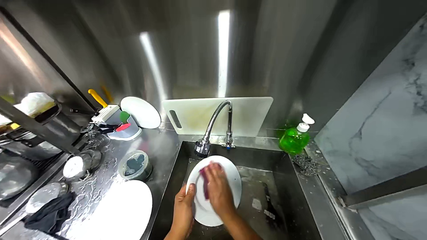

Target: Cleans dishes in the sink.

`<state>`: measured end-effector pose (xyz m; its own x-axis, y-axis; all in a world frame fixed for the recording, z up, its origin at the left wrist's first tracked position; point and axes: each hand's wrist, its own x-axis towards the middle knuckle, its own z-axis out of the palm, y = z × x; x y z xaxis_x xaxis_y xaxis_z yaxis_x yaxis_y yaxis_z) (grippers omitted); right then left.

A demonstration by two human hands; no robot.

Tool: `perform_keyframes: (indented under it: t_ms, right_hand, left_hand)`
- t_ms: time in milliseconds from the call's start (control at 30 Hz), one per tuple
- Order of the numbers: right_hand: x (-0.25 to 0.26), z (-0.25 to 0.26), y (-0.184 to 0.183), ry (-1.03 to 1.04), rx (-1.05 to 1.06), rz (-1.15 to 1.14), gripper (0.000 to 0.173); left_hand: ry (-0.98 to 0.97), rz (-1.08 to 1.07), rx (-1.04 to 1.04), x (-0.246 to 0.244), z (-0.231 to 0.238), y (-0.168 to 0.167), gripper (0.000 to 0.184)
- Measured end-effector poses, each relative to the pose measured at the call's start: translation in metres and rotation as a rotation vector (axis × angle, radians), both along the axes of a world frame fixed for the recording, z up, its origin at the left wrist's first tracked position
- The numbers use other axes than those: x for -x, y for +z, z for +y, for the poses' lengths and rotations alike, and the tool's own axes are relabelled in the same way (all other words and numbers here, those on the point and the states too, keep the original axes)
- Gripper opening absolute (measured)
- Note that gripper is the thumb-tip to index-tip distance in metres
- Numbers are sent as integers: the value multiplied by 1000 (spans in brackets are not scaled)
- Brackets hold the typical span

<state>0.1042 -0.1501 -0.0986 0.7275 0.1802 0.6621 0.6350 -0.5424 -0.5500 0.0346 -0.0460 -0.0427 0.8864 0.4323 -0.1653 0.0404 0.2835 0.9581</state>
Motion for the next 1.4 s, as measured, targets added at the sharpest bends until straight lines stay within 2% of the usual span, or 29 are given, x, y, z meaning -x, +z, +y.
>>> perform_keyframes:
  t_ms: [67,133,233,333,400,467,533,600,633,667,733,800,867,933,1033,1133,1233,1267,1333,1400]
  right_hand:
    - [-20,-6,7,-146,-6,120,43]
    - [1,1,6,-87,30,159,45]
    - [57,5,-15,82,86,16,38]
    - [45,-28,-37,-9,38,75,35]
    - [10,-55,-29,-84,-113,217,44]
    - [-12,-67,1,-35,-378,475,48]
    - [-24,-76,30,163,-690,822,48]
    - [-25,-82,39,390,-937,1046,48]
    - [-21,-82,41,412,-936,1080,46]
    - [-16,-78,45,370,-814,1056,42]
    - [-5,-63,57,265,-431,919,37]
    - [10,-43,67,247,-233,827,37]
    - [19,-29,67,234,-195,771,38]
    - [16,-28,57,163,-196,792,41]
    - [7,-63,35,64,-169,966,40]
    - [11,-122,10,-44,-221,1157,44]
    - [26,-171,-2,-181,-330,1186,46]
    - [30,-183,-5,-224,-360,1177,46]
    - [38,-199,-11,-284,-404,1170,44]
    - [44,-206,-12,-312,-421,1189,43]
  left_hand:
    - [8,28,46,3,-7,2,25]
    - [19,54,91,6,-13,1,26]
    - [58,36,123,5,-6,-1,30]
    - [92,25,129,7,11,12,30]
    - [91,39,147,8,14,17,29]
    - [68,90,161,12,12,17,23]
    - [65,149,182,17,11,17,20]
    - [50,181,142,26,14,20,26]
    - [63,182,89,33,14,23,27]
    - [90,184,18,39,16,30,28]
    - [152,191,-120,49,25,51,26]
    - [199,180,-201,61,47,66,25]
    - [312,190,-296,77,73,73,26]
    - [520,272,-425,102,105,79,36]
    - [734,391,-561,140,158,73,49]
    - [679,519,-653,168,196,53,64]
    - [529,804,-951,168,200,58,70]
    - [516,795,-1090,164,194,59,71]
    - [486,585,-1308,143,164,64,65]
    - [281,394,-1308,103,117,59,53]
